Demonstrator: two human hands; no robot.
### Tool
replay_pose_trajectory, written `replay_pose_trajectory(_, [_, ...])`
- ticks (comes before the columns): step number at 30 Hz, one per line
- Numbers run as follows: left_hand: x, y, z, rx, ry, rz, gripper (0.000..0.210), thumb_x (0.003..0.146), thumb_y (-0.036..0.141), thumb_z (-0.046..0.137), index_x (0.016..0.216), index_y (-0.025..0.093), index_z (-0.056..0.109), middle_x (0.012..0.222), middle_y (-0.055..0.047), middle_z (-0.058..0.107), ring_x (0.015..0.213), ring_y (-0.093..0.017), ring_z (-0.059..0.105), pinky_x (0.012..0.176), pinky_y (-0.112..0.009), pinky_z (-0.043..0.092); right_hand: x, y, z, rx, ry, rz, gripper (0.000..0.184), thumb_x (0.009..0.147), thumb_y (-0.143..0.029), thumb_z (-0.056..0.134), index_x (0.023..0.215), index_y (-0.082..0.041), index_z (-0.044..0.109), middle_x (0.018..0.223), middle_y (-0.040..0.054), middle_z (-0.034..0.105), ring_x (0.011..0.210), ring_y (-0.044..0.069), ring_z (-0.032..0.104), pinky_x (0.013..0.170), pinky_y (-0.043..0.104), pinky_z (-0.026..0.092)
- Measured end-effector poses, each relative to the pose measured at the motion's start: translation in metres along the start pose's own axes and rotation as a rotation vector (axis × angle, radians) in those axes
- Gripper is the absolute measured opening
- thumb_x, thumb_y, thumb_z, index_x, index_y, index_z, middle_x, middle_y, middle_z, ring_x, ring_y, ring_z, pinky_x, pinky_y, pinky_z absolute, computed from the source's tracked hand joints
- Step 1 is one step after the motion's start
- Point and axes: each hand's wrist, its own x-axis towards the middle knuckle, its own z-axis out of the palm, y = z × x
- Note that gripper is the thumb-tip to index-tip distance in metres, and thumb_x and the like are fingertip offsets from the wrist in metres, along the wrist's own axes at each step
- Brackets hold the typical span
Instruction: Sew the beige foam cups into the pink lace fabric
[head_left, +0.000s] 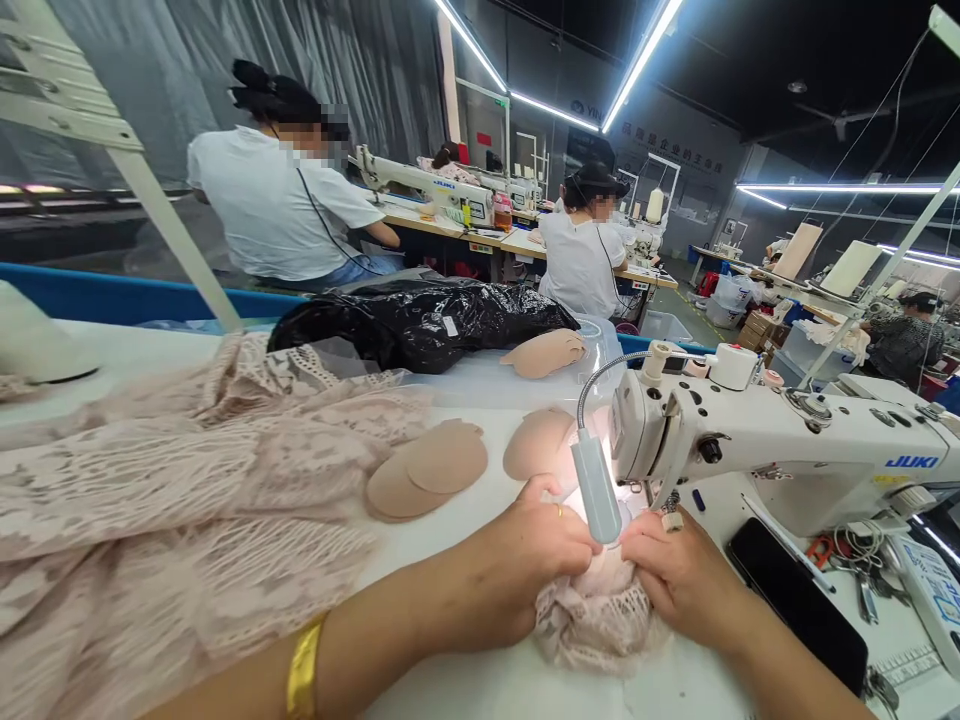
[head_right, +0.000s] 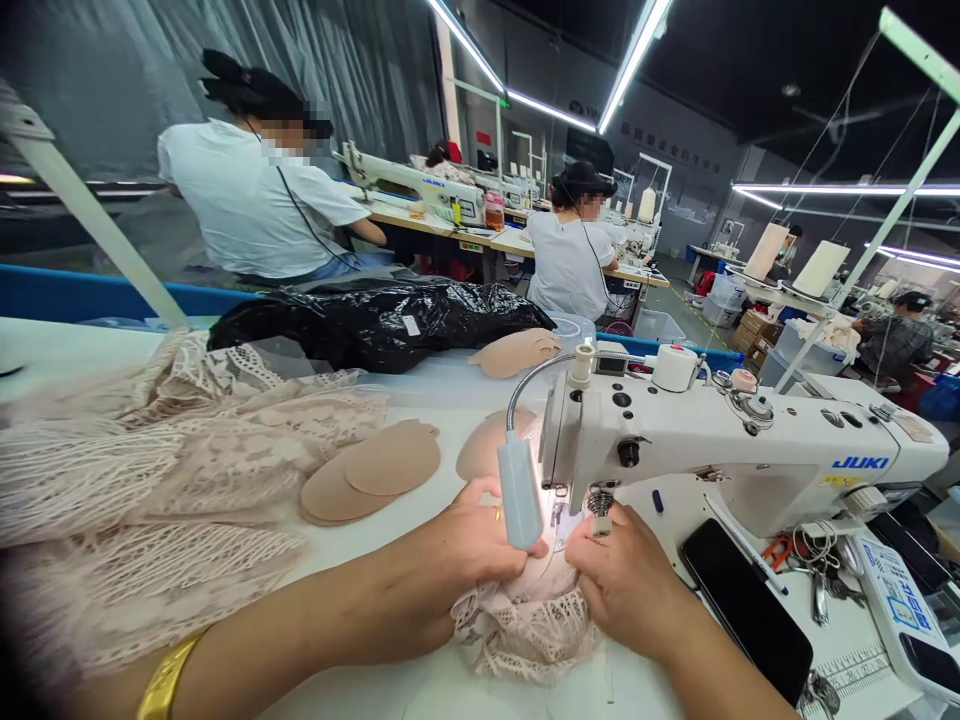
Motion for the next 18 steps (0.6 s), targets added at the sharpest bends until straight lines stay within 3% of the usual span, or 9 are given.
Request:
replay_pose_trajectory(8, [0.006, -0.010, 0.001, -0.085, 0.033, -0.053, 0.017, 0.074, 0.005, 0.060, 0.077, 0.022, 0.056, 0.081, 0.002, 0.070, 0.078, -0.021, 0.064, 0.090, -0.040, 0.035, 0.004, 0.003, -0.006, 0.028, 0.212, 0.020, 0.029, 0.092, -0.001, 0.046, 0.101, -0.023, 0.063, 0.094, 0.0088, 0.071, 0.091, 0.028, 0.061, 0.076, 0.039, 0.054])
replay_pose_trajectory(13, [0.010, -0.002, -0.007, -0.118, 0.050, -0.084, 0.021, 0.080, 0.007, 0.060, 0.089, 0.024, 0.067, 0.087, 0.000, 0.074, 0.086, -0.023, 0.065, 0.095, -0.040, 0.036, 0.002, 0.004, -0.001, 0.080, 0.180, 0.135, 0.026, 0.092, -0.002, 0.047, 0.102, -0.023, 0.059, 0.098, 0.0103, 0.071, 0.100, 0.031, 0.065, 0.081, 0.043, 0.058])
replay_pose_trajectory(18, [0.010, -0.002, -0.003, -0.158, 0.031, -0.066, 0.016, 0.082, 0.011, 0.058, 0.087, 0.024, 0.066, 0.085, 0.002, 0.073, 0.082, -0.022, 0.063, 0.096, -0.039, 0.038, 0.003, 0.002, -0.004, 0.082, 0.210, 0.094, 0.030, 0.093, -0.002, 0.046, 0.109, -0.024, 0.060, 0.100, 0.0081, 0.073, 0.094, 0.027, 0.067, 0.076, 0.038, 0.057])
